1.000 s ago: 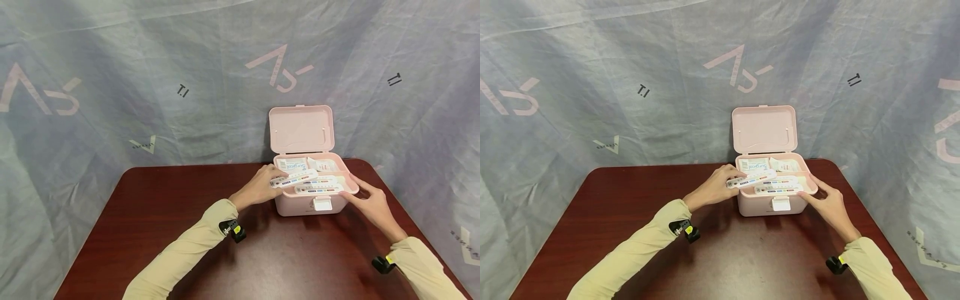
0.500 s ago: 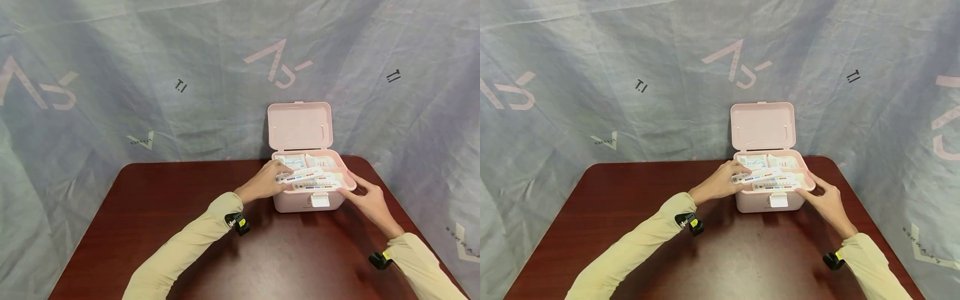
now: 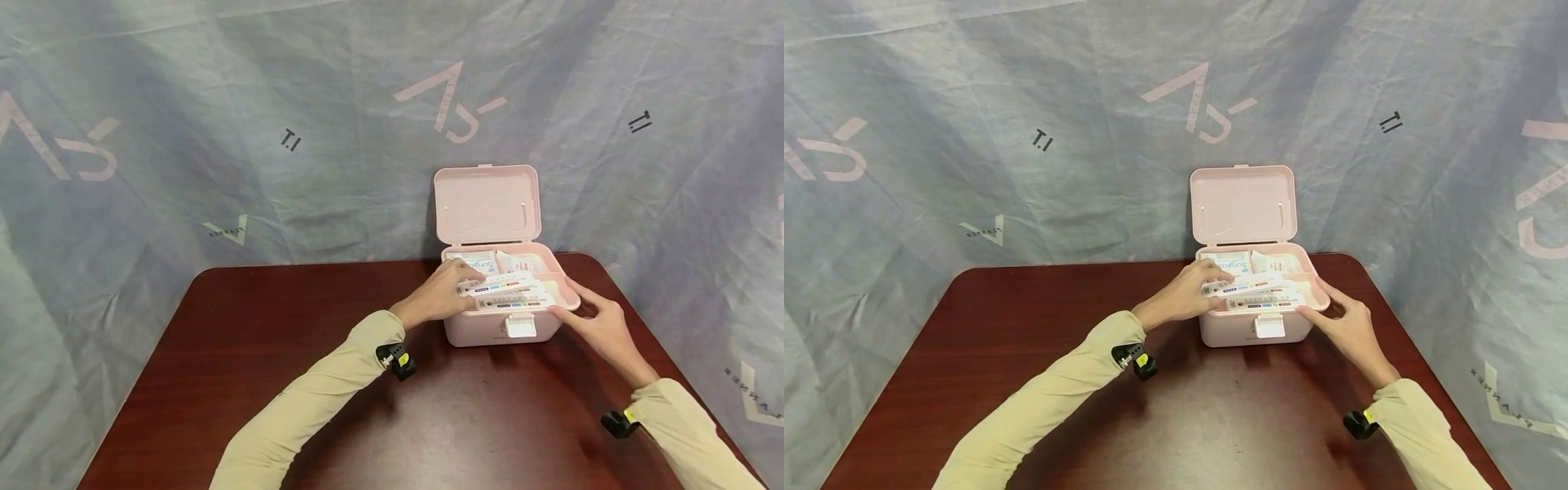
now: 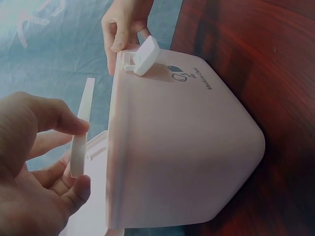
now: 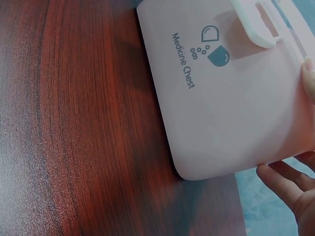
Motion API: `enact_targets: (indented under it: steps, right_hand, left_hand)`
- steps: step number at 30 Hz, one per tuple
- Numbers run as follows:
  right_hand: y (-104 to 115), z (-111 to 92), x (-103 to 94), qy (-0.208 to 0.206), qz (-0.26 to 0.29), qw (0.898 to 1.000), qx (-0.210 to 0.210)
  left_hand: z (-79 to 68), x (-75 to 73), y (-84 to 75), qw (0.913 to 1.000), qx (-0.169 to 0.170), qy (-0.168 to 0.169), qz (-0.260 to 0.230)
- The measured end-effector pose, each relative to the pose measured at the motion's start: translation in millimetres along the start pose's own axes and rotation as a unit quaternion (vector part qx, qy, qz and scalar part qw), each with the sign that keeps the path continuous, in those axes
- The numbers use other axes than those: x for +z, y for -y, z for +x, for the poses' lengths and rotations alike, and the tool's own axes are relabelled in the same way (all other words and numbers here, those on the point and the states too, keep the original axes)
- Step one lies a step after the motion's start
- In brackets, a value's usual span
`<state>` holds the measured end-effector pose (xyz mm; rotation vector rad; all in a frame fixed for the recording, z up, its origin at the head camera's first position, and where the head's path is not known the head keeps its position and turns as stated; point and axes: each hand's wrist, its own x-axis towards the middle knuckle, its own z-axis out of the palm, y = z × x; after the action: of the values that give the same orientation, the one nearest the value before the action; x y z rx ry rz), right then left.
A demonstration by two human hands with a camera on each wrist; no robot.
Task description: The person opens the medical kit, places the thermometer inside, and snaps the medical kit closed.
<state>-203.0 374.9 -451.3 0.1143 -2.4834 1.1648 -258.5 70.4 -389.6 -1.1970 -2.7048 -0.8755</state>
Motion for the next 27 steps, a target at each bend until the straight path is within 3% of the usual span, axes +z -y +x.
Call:
enact_targets:
  steps: [9, 27]
  right_hand:
    - [-1.2, -1.5, -1.6, 0.001, -0.002, 1.000, 0.004]
    - [-1.9, -1.2, -2.9, -0.008, -0.020, 1.000, 0.000]
  left_hand:
    - [2.9, 7.5, -0.3, 1.0000, -0.006, -0.004, 0.002]
    - [9.4, 16.9, 1.8, 0.9998, 0.015, -0.012, 0.006]
